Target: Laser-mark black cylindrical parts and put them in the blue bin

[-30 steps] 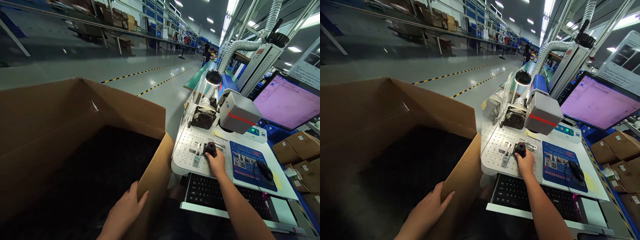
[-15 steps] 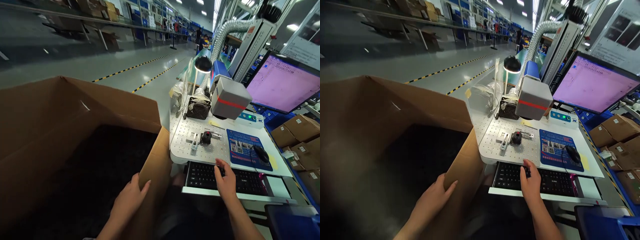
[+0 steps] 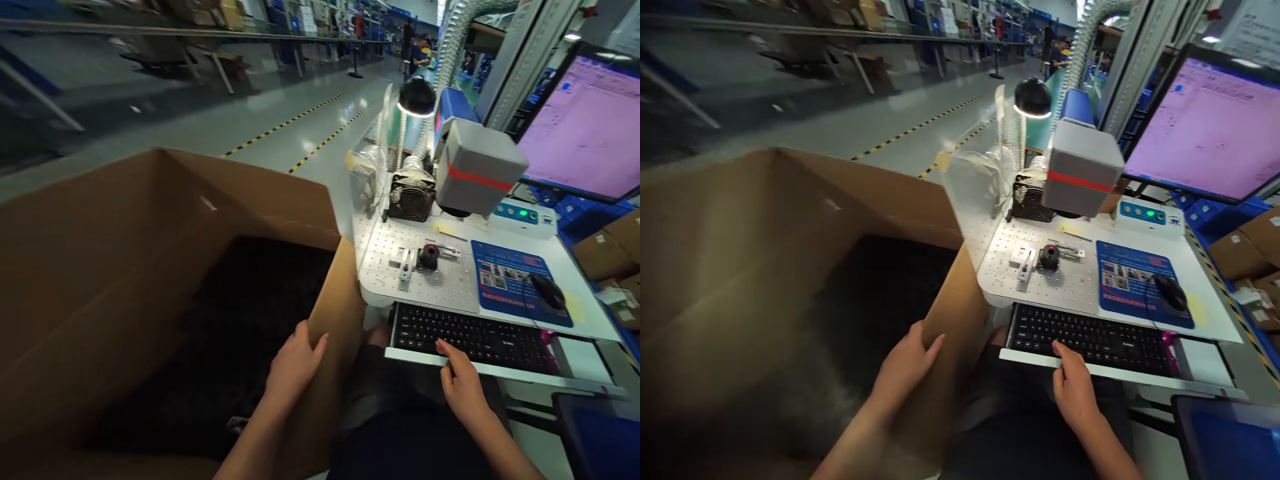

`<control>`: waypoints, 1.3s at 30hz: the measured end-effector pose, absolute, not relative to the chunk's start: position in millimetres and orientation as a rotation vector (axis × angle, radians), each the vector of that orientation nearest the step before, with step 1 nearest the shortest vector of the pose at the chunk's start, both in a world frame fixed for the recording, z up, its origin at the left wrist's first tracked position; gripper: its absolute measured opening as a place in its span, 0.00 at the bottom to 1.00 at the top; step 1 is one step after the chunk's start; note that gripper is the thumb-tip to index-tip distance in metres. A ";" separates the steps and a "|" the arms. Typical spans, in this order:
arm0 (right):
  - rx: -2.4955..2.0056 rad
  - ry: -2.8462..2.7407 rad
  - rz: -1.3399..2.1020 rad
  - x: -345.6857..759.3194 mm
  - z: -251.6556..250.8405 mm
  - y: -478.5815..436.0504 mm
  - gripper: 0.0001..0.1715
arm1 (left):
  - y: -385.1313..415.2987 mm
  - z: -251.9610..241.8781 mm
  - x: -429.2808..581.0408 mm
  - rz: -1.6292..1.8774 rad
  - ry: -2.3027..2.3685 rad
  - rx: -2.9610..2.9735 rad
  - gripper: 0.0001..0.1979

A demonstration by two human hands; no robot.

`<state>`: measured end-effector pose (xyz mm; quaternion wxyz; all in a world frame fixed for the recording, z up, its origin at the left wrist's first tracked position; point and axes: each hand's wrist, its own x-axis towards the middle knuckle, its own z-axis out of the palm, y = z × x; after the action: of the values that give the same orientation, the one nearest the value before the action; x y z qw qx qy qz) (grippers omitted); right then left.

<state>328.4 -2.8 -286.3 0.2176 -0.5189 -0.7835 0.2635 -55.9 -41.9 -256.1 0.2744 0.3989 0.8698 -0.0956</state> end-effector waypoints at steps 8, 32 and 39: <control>-1.426 -2.163 0.730 340.9 -288.3 -14.5 0.21 | -53.0 -264.9 -75.4 0.138 2.258 0.836 0.24; -1.462 -2.022 0.561 336.8 -266.9 -1.9 0.18 | -62.5 -324.4 -152.8 -0.285 2.382 1.032 0.21; -1.375 -2.093 0.449 337.3 -266.7 -1.1 0.15 | -69.7 -331.8 -146.6 -0.337 2.359 1.078 0.23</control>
<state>337.3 -1.1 -266.7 0.2942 -0.5165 -0.7863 0.1685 -146.6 -69.7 -331.8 0.2600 0.3978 0.8710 -0.1244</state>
